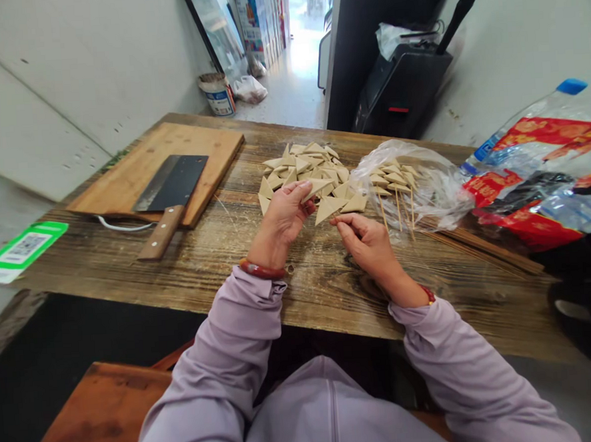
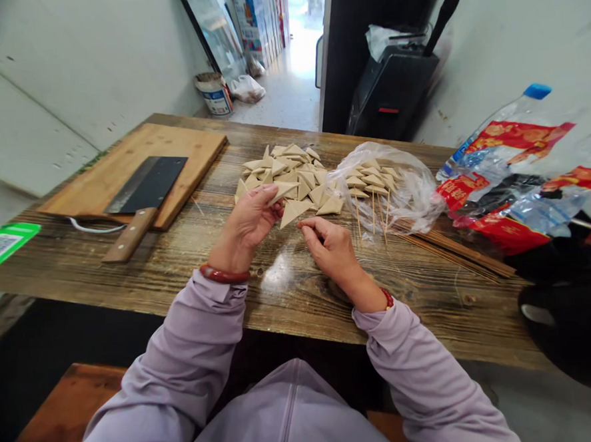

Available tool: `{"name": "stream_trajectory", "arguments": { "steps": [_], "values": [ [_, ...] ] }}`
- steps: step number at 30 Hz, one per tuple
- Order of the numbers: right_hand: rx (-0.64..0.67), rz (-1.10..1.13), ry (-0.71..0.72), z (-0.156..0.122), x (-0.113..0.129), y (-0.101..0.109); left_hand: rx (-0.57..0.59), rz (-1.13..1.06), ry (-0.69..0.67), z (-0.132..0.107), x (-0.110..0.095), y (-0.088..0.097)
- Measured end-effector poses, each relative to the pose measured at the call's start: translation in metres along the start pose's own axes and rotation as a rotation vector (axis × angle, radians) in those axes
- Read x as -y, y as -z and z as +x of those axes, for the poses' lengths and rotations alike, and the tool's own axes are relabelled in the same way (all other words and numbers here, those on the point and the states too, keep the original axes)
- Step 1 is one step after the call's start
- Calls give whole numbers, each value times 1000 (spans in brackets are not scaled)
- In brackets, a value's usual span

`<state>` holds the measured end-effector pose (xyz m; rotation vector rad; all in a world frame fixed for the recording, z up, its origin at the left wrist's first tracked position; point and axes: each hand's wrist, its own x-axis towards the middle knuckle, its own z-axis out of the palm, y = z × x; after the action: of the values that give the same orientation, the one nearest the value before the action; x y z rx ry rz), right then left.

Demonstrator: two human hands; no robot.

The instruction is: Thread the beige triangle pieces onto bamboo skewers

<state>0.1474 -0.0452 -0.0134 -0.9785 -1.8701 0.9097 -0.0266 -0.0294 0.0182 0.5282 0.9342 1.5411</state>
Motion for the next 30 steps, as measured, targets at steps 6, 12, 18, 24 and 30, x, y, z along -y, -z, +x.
{"name": "stream_trajectory", "arguments": {
  "steps": [6,12,18,24,30],
  "values": [
    [-2,2,-11,0,-3,-1,0,-2,-13,-1,0,-1],
    [-15,-9,6,0,-1,0,-1,6,-12,-1,-2,-2],
    [-17,-16,23,1,-2,0,-17,24,-11,-3,-3,-3],
    [-13,-45,31,2,-5,1,-18,67,-46,-3,-2,-3],
    [2,-58,34,2,-6,3,5,96,-80,-1,1,0]
  ]
}}
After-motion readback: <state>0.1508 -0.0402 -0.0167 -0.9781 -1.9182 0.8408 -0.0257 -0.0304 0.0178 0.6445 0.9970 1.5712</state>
